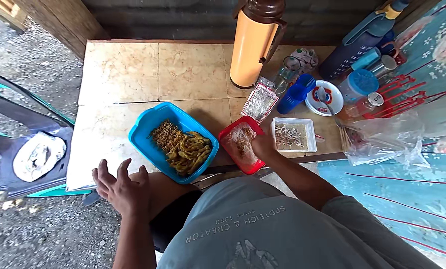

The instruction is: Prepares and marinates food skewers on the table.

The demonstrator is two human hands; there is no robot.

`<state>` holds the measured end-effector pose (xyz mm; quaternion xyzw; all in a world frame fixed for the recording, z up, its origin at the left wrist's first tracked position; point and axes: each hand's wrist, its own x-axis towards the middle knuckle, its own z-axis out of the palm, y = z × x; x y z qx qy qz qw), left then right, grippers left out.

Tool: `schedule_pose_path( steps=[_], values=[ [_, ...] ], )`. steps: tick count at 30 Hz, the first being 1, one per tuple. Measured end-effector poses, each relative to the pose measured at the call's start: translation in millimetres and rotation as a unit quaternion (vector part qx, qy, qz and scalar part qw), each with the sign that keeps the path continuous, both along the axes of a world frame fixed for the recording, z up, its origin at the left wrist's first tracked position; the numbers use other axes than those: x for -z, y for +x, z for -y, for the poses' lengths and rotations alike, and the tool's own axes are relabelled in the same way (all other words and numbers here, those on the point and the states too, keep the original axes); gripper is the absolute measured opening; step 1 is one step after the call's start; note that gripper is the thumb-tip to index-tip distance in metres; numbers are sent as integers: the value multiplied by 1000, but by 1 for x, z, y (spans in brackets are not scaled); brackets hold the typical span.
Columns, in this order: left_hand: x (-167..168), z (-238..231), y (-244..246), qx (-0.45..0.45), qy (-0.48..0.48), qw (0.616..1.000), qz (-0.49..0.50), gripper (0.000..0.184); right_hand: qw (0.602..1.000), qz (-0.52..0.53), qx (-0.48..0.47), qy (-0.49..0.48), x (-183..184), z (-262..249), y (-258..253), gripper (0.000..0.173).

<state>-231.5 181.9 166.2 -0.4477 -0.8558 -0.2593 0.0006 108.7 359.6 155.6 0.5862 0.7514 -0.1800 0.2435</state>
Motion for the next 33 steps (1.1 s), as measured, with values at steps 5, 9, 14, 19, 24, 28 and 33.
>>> schedule_pose_path(
  steps=[5, 9, 14, 19, 24, 28, 33],
  values=[
    [4, 6, -4, -8, 4, 1000, -4, 44, 992, -8, -109, -67, 7, 24, -15, 23],
    [4, 3, -5, -9, -2, 1000, -6, 45, 987, -29, -123, -96, -4, 21, 0, 23],
    [4, 2, -6, -8, -2, 1000, -7, 44, 997, -36, -53, -33, -51, 6, 29, 25],
    [2, 0, -3, -2, 3, 1000, -6, 44, 996, -42, -67, 36, -62, -18, 32, 20],
    [4, 4, -3, -5, 0, 1000, -18, 44, 994, -66, -83, -24, -41, -41, -7, 24],
    [3, 5, -2, -3, 0, 1000, -21, 42, 997, -44, 29, -48, -16, -49, -34, 29],
    [3, 4, -4, -4, 3, 1000, -17, 41, 996, -48, 64, -33, 7, -51, -40, 24]
  ],
)
